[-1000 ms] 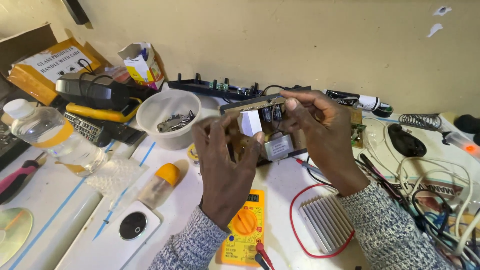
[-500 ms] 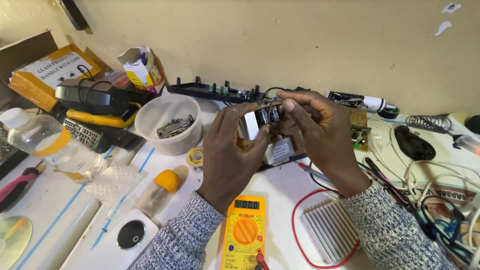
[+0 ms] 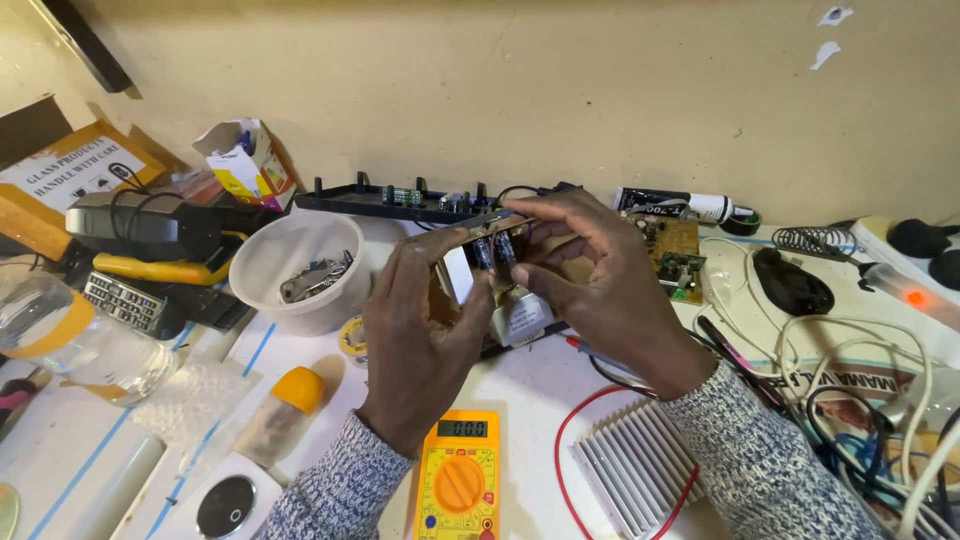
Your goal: Troubleshooting and inspecting a circuit board using a multimeter and hand tools on a workbench.
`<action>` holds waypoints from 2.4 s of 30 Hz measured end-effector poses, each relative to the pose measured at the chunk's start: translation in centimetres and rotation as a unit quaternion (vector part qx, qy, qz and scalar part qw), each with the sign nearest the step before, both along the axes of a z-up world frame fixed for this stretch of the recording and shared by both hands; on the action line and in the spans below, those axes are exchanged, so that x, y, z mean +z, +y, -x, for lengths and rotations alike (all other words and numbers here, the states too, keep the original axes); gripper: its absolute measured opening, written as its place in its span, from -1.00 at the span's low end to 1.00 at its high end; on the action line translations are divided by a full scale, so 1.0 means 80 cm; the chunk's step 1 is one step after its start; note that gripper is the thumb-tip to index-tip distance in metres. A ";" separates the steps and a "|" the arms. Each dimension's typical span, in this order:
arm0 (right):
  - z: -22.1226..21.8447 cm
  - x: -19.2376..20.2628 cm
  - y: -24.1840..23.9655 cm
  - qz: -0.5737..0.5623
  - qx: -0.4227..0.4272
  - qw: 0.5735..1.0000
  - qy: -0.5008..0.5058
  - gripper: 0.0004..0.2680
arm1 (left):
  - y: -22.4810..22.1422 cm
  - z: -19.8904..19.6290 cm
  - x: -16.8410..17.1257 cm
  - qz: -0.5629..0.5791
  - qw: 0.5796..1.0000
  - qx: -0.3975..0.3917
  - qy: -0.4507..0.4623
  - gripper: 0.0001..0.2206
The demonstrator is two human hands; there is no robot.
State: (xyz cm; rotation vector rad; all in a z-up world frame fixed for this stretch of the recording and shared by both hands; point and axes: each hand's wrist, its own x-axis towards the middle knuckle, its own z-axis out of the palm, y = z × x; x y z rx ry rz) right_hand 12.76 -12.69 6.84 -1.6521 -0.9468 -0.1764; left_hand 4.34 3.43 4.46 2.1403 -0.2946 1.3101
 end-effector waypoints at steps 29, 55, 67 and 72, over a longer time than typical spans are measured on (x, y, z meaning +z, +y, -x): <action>0.026 -0.015 -0.025 0.006 0.008 0.992 -0.129 -0.78 | 0.028 0.033 -0.025 -0.178 0.980 -0.072 -0.053 -0.70; 0.029 -0.022 -0.021 0.027 -0.042 0.979 -0.200 -0.77 | 0.007 0.047 -0.015 -0.087 0.993 -0.068 -0.051 -0.71; 0.058 -0.065 -0.037 -0.017 -0.038 0.975 -0.218 -0.81 | 0.011 0.069 -0.009 -0.161 0.982 -0.093 -0.041 -0.80; 0.102 -0.070 -0.039 0.031 -0.100 0.978 -0.182 -0.93 | 0.024 0.073 -0.024 -0.216 0.966 -0.137 -0.024 -0.86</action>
